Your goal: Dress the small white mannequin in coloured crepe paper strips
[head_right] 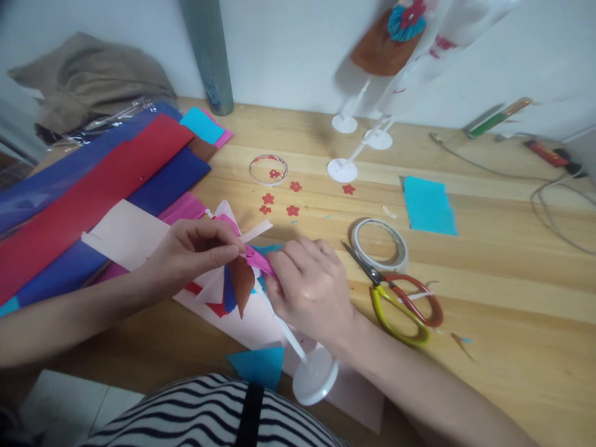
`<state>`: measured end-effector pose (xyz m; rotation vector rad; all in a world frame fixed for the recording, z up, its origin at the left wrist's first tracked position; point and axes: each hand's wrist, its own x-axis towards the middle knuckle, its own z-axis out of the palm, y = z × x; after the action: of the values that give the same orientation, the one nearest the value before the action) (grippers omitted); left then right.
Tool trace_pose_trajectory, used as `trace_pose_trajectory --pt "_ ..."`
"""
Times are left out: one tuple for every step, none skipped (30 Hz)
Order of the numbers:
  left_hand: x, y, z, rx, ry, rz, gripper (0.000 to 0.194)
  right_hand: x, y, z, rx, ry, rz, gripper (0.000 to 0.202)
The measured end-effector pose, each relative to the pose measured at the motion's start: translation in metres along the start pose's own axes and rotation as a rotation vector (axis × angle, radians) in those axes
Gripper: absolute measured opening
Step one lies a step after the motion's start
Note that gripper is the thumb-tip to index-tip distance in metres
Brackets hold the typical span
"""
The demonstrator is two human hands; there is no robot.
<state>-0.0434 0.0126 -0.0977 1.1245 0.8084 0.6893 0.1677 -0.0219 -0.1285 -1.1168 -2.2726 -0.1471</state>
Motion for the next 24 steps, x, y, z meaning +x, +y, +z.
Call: trace_pose_trajectory --pt "-0.001 -0.001 0.000 0.005 0.014 0.007 0.032 0.000 -0.001 0.000 0.011 0.008 0.005 0.015" --pt "-0.002 -0.002 0.000 0.015 0.030 0.013 0.032 0.001 -0.002 0.001 0.020 0.017 0.009 0.012" --pt "-0.003 -0.004 0.000 0.022 0.042 0.017 0.031 0.001 -0.003 0.001 0.026 0.027 0.012 0.010" --pt "-0.003 -0.004 0.001 0.022 0.044 0.015 0.031 0.001 -0.003 0.002 0.025 0.038 0.010 0.009" --pt "-0.003 -0.005 0.001 0.012 0.031 0.012 0.032 0.002 -0.003 0.003 0.019 0.051 0.005 0.011" --pt "-0.003 -0.005 0.002 -0.003 0.011 0.009 0.033 0.002 -0.003 0.004 0.011 0.065 -0.001 0.014" --pt "-0.003 -0.005 0.002 -0.021 -0.010 0.010 0.034 0.002 -0.003 0.004 0.005 0.077 -0.009 0.016" --pt "-0.002 -0.005 0.003 -0.036 -0.031 0.012 0.035 0.002 -0.003 0.005 0.004 0.087 -0.017 0.016" --pt "-0.002 -0.005 0.003 -0.046 -0.051 0.014 0.036 0.001 -0.003 0.005 0.010 0.099 -0.025 0.014" --pt "-0.002 -0.005 0.003 -0.050 -0.067 0.019 0.035 0.001 -0.003 0.004 0.023 0.108 -0.034 0.012" --pt "-0.002 -0.005 0.003 -0.041 -0.075 0.029 0.033 0.001 -0.003 0.004 0.038 0.106 -0.033 0.010" --pt "-0.003 -0.006 0.003 -0.020 -0.078 0.046 0.031 0.001 -0.003 0.003 0.050 0.093 -0.026 0.009" --pt "-0.003 -0.006 0.003 0.011 -0.079 0.071 0.028 0.001 -0.003 0.003 0.057 0.080 -0.019 0.009" --pt "-0.004 -0.006 0.002 0.046 -0.080 0.101 0.025 0.001 -0.003 0.003 0.057 0.066 -0.007 0.009" --pt "-0.004 -0.007 0.002 0.081 -0.083 0.126 0.022 0.001 -0.003 0.002 0.055 0.055 0.002 0.010" --pt "-0.005 -0.007 0.001 0.114 -0.086 0.141 0.020 0.001 -0.004 0.003 0.055 0.053 0.007 0.011" --pt "-0.006 -0.009 0.001 0.142 -0.085 0.148 0.020 0.001 -0.004 0.003 0.061 0.061 0.007 0.011" --pt "-0.007 -0.010 0.001 0.172 -0.076 0.151 0.020 0.001 -0.004 0.004 0.072 0.068 0.006 0.011" --pt "-0.008 -0.012 0.000 0.207 -0.056 0.155 0.021 0.001 -0.004 0.004 0.088 0.071 0.006 0.011" --pt "-0.009 -0.014 0.000 0.248 -0.025 0.170 0.021 0.000 -0.004 0.005 0.108 0.074 0.003 0.010" --pt "-0.010 -0.016 0.000 0.293 0.011 0.195 0.020 0.000 -0.004 0.006 0.131 0.078 -0.002 0.010" --pt "-0.011 -0.019 -0.001 0.333 0.043 0.227 0.018 0.000 -0.003 0.006 0.150 0.083 -0.010 0.010" --pt "-0.013 -0.021 -0.001 0.363 0.067 0.262 0.017 -0.001 -0.003 0.006 0.167 0.088 -0.022 0.010" --pt "-0.014 -0.023 -0.001 0.380 0.079 0.292 0.016 -0.001 -0.003 0.006 0.180 0.090 -0.037 0.010"
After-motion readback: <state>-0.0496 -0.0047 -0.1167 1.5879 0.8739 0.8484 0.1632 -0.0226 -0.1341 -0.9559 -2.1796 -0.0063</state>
